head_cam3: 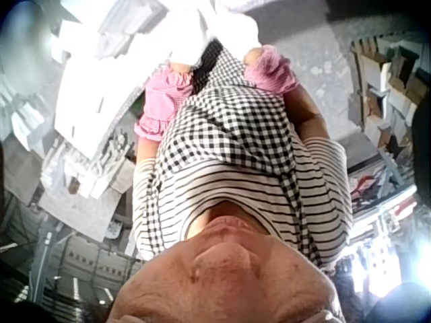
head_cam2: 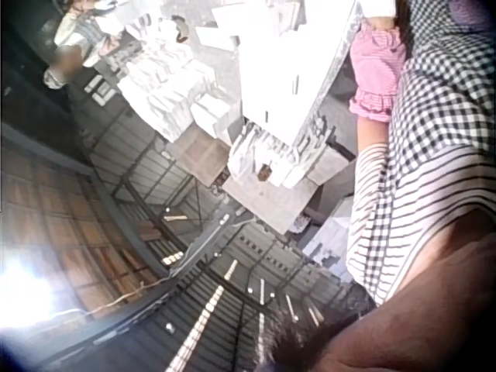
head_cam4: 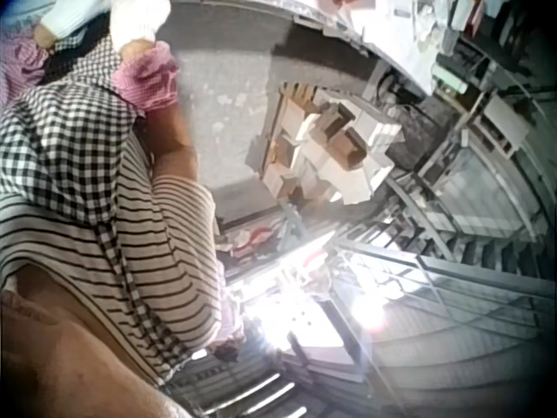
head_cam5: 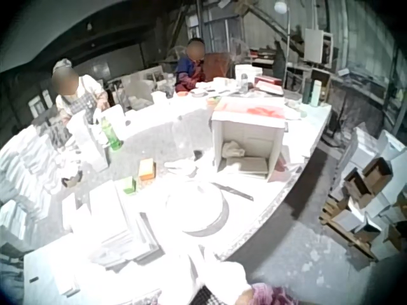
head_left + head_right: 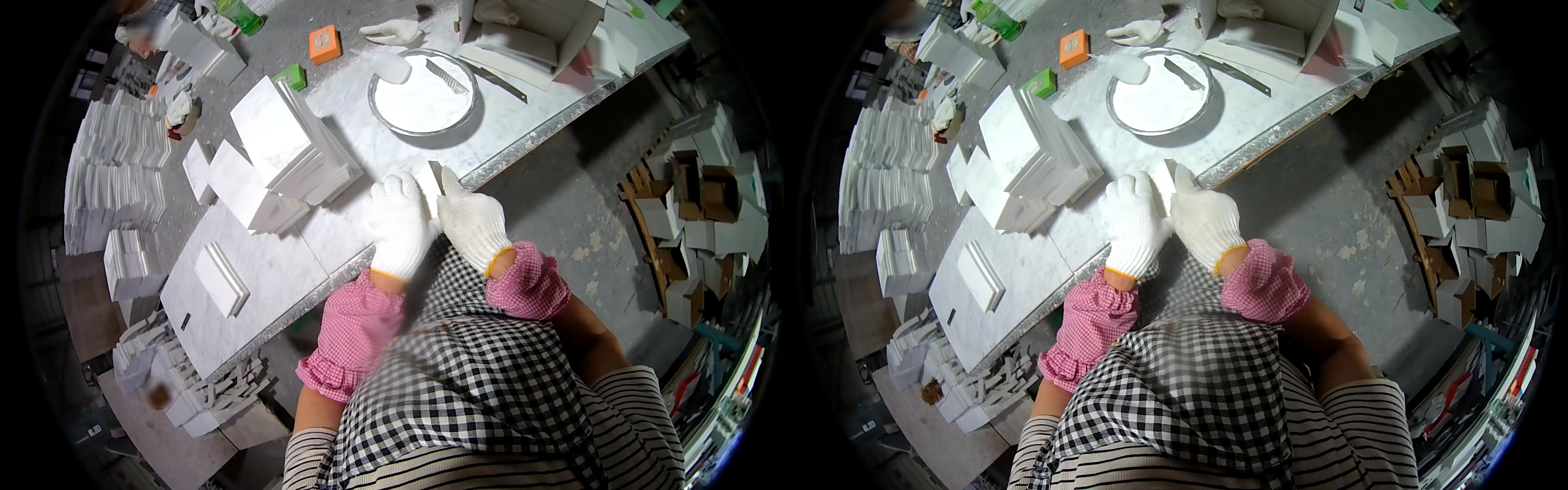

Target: The person picks up white rectangular blocks from a stack, places them on a metal table, and uses a knife to trim the edges. The person repeats this process for multiple blocks, stacking the trimmed pieces on the table.

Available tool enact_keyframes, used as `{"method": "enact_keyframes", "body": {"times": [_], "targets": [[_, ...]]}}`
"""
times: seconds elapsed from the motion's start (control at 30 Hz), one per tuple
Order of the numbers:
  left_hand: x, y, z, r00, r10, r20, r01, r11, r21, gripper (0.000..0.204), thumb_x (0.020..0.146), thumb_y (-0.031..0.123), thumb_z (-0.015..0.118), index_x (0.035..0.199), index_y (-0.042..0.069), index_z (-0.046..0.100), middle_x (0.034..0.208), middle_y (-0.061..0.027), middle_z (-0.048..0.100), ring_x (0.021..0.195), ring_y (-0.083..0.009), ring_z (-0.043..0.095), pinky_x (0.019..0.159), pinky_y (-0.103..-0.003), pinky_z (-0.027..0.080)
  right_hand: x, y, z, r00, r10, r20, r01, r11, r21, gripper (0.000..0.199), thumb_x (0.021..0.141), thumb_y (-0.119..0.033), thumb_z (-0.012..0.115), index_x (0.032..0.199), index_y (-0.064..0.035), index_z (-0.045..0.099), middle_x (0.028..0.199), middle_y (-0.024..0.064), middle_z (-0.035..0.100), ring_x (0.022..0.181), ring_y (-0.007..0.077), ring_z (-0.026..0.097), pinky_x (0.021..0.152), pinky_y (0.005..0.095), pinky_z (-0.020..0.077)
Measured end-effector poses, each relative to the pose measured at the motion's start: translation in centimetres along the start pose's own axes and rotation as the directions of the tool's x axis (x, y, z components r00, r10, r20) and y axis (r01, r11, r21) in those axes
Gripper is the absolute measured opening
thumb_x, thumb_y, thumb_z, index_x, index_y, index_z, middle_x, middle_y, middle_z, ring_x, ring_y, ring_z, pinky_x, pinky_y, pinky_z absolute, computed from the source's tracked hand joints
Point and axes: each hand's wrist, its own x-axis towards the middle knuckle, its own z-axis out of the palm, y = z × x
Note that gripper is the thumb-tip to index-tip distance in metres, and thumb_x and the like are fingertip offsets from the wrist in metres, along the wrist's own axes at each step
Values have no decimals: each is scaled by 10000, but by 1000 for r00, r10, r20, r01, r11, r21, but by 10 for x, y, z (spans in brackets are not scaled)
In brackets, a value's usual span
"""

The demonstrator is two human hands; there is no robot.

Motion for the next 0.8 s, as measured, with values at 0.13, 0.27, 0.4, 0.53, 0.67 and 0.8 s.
{"method": "enact_keyframes", "body": {"times": [0.13,0.27,0.4,0.53,0.67,0.8], "targets": [[0,-2,5,1000,4,-30,-3,999,33,548,742,391,788,1126,42,610,1046,-143,641,992,-333,598,818,-457,459,-2,-7,2,998,-20,52,24,998,-59,371,958,-200,559,1296,-60,493,725,226,704,690,438,721,622,554,562],[-1,-1,3,999,11,-33,-10,999,36,530,756,374,774,1142,49,611,1033,-144,642,983,-335,596,812,-458,459,-4,-7,-7,994,-76,76,81,994,-69,349,968,-200,546,1274,-37,508,728,219,710,678,423,723,603,530,567],[-1,-2,10,999,1,-40,0,1000,24,527,748,368,781,1132,52,608,1035,-150,634,970,-338,593,809,-468,459,-4,-2,-9,983,-129,131,141,986,-92,359,977,-213,520,1291,-40,533,780,230,718,716,425,723,633,526,564],[-5,0,2,999,0,-45,-1,1000,-6,591,696,376,827,1136,50,606,1035,-149,626,964,-341,587,815,-476,462,-7,6,-19,986,-139,87,127,982,138,424,982,-250,484,1382,-129,555,919,245,724,857,447,710,761,540,551],[-7,-3,-9,999,40,2,-40,998,-54,709,623,393,878,1172,42,601,1045,-142,620,979,-343,579,835,-466,466,-10,23,-42,998,-42,42,30,968,251,465,1003,-333,475,1441,-189,536,1009,240,720,933,459,687,834,540,539],[1,-16,-25,983,128,129,-120,990,-73,773,594,407,897,1203,39,593,1087,-141,621,1016,-345,582,869,-455,472,-6,62,-44,984,-180,5,174,961,213,444,997,-321,551,1420,-195,595,1058,208,725,938,417,696,813,501,553]]}}
